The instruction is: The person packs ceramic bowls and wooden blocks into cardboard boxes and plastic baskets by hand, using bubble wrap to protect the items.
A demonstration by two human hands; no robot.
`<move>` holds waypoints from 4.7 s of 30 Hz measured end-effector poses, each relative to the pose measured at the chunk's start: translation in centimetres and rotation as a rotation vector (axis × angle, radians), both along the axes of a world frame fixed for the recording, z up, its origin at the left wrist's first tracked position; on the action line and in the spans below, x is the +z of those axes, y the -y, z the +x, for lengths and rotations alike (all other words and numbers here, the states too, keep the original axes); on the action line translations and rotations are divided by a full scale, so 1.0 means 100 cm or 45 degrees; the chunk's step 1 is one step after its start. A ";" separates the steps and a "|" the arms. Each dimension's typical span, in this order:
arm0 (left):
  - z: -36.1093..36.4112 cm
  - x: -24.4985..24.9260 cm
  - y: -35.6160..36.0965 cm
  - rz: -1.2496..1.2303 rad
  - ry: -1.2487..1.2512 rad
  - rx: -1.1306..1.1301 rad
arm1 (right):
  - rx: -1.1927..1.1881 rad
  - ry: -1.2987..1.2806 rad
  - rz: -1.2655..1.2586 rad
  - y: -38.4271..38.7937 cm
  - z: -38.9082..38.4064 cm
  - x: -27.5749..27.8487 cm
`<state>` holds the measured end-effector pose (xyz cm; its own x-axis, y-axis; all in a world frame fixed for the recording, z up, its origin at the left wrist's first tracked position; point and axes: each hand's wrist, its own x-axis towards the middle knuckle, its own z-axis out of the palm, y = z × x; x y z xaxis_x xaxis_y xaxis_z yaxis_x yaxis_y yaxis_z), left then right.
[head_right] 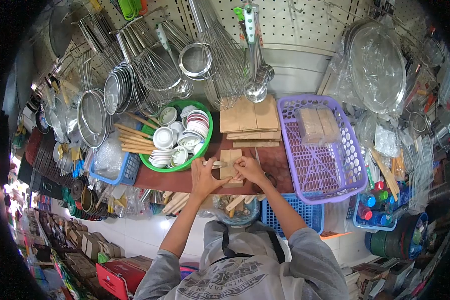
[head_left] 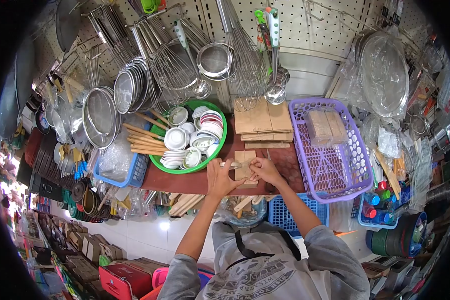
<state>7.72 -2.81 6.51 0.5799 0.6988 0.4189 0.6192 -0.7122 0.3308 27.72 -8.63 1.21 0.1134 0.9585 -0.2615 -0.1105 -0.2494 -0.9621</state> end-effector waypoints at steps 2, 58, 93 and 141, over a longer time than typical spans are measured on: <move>0.001 0.005 -0.001 -0.013 0.000 -0.027 | 0.004 0.015 -0.010 0.000 0.001 0.002; 0.003 0.005 -0.007 -0.183 -0.058 -0.148 | -0.117 1.765 -0.746 0.047 0.005 -0.028; 0.004 0.001 -0.005 -0.126 -0.070 -0.121 | -0.365 0.996 0.443 0.012 -0.006 0.001; -0.014 0.012 -0.025 -0.080 -0.151 -0.295 | -0.356 0.716 0.196 0.018 -0.004 0.000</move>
